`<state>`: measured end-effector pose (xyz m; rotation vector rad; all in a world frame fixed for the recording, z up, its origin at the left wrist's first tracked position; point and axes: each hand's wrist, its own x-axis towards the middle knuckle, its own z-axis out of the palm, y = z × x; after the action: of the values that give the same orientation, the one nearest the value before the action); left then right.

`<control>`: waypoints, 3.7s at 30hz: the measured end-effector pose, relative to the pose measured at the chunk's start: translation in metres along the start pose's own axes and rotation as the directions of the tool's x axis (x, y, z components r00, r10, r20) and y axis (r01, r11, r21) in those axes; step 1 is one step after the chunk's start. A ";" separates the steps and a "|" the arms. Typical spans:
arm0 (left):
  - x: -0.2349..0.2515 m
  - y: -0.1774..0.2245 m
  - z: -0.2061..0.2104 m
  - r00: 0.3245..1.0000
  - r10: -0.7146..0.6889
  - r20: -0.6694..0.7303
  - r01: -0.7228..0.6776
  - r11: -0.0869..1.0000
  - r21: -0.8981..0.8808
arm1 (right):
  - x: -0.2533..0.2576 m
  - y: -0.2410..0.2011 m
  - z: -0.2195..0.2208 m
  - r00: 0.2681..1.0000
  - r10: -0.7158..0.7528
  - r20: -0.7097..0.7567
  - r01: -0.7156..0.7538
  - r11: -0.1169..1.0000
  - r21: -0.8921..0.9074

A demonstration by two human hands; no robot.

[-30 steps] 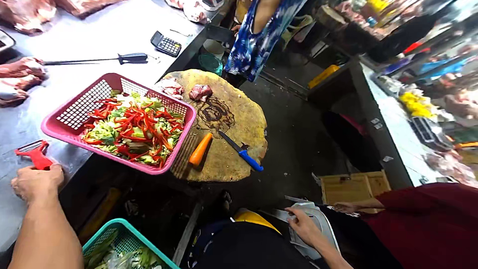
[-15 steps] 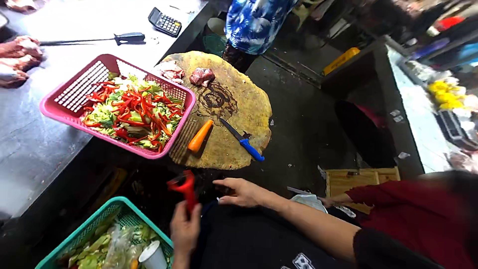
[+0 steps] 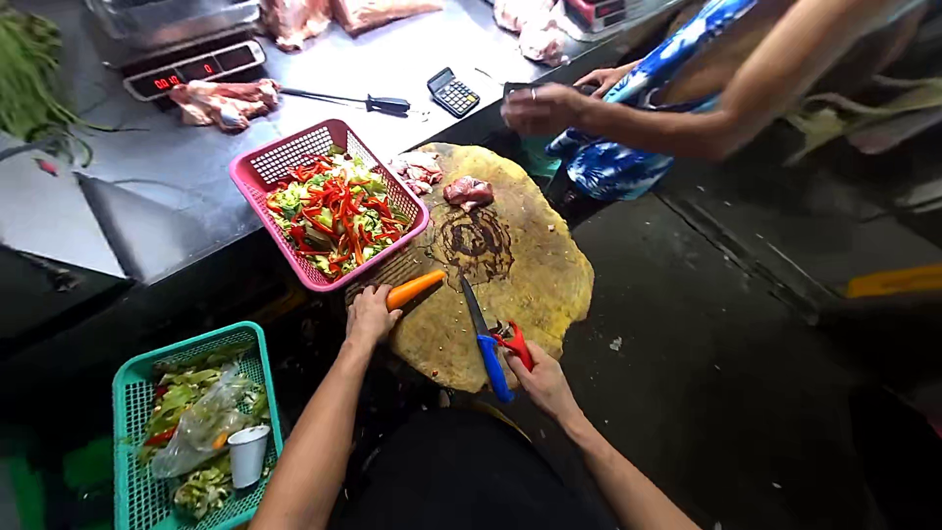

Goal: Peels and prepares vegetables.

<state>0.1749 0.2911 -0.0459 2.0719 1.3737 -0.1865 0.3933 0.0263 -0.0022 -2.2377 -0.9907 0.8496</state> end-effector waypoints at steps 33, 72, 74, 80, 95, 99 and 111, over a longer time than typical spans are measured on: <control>-0.301 -0.284 -0.005 0.894 -0.422 -0.149 -0.241 -0.173 -0.955 | -0.148 -0.268 0.347 0.567 -0.680 0.466 0.744 0.665 0.065; -0.230 -0.363 -0.024 0.889 -0.455 0.059 0.006 -0.117 -0.993 | -0.131 -0.297 0.423 0.749 -0.500 0.434 0.589 0.803 -0.091; -0.217 -0.369 -0.028 0.852 -0.514 0.104 -0.003 -0.203 -0.979 | -0.150 -0.281 0.419 0.725 -0.504 0.469 0.607 0.790 -0.089; -0.185 -0.399 -0.037 0.724 -0.662 0.193 0.031 -0.248 -0.968 | -0.204 -0.209 0.382 0.696 -0.241 0.677 0.498 0.841 -0.213; -0.219 -0.345 -0.045 0.892 -0.427 0.148 0.058 -0.216 -0.975 | -0.101 -0.309 0.410 0.777 -0.491 0.394 0.550 0.834 -0.045; -0.197 -0.356 -0.038 0.842 -0.524 0.128 0.027 -0.195 -0.980 | -0.142 -0.271 0.397 0.728 -0.482 0.488 0.588 0.804 -0.084; -0.203 -0.363 -0.038 0.928 -0.339 0.153 0.069 -0.249 -0.966 | -0.117 -0.271 0.390 0.821 -0.404 0.402 0.474 0.876 -0.087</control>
<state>-0.2384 0.2460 -0.0811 0.3293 1.1652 0.8227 -0.0705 0.1773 -0.0330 -1.8872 -1.7534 1.0150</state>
